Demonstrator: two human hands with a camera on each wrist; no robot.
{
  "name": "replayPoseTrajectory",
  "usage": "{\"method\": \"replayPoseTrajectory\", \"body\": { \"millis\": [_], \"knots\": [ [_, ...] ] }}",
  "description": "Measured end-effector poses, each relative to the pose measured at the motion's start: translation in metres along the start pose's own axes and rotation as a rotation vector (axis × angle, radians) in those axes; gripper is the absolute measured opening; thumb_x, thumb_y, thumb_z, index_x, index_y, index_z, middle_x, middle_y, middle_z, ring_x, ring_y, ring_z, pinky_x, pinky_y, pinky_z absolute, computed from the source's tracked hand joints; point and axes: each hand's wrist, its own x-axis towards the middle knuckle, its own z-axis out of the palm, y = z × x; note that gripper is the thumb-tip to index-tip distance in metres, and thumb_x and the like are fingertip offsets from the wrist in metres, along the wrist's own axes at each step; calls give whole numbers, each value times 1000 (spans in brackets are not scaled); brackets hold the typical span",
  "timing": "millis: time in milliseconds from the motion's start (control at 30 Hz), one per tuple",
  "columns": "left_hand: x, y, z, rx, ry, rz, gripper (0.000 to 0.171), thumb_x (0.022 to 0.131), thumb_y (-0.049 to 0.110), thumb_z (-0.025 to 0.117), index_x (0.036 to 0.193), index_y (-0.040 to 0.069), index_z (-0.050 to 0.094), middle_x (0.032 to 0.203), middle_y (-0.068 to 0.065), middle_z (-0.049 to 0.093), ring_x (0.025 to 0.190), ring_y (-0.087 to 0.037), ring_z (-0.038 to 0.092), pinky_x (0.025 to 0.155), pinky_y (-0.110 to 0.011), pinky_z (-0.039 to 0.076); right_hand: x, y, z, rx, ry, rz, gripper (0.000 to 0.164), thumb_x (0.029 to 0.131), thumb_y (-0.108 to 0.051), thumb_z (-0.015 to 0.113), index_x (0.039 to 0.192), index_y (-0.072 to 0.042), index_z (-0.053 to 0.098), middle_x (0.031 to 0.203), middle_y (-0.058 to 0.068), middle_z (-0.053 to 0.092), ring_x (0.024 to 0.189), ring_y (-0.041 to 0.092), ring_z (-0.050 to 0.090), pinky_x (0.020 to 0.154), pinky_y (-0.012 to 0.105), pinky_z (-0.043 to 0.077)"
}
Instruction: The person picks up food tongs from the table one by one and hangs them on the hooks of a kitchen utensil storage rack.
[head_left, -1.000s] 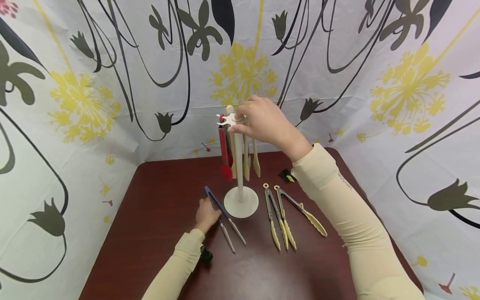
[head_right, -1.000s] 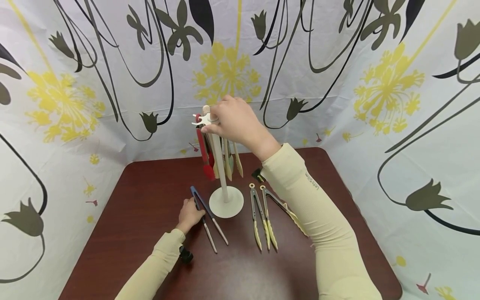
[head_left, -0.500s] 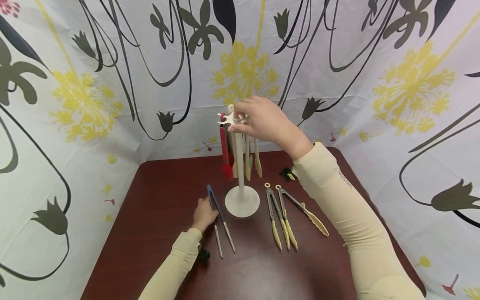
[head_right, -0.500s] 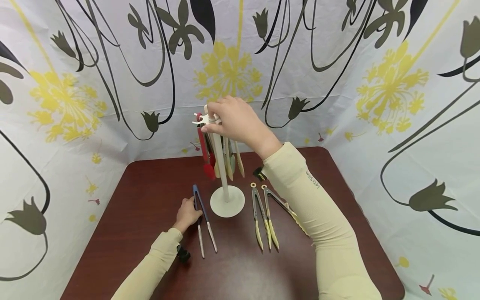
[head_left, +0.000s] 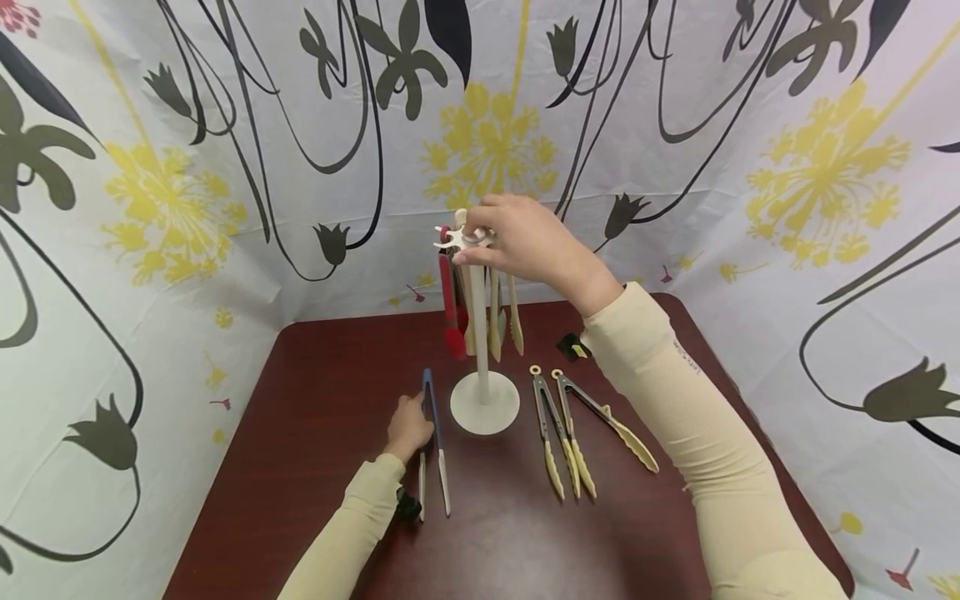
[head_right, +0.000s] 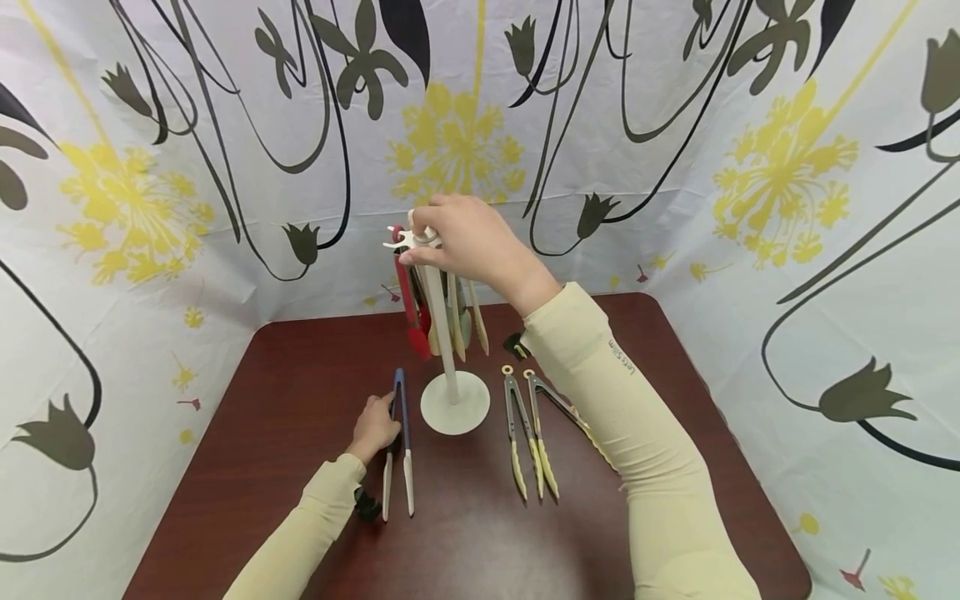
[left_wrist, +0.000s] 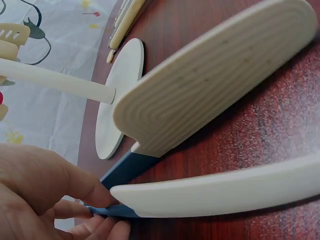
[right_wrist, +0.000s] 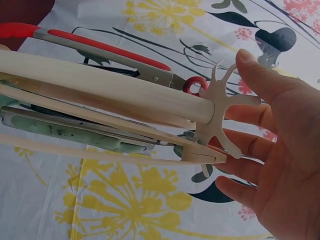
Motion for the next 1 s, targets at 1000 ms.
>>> {"method": "replayPoseTrajectory", "body": {
  "millis": [1000],
  "knots": [
    [-10, 3, 17, 50, 127, 61, 71, 77, 27, 80, 136, -4, 54, 126, -27, 53, 107, -44, 59, 75, -57, 56, 3, -3, 13, -56, 97, -26, 39, 89, -55, 66, 96, -16, 60, 89, 3, 52, 74, 21, 48, 68, 35, 42]
  ]
}}
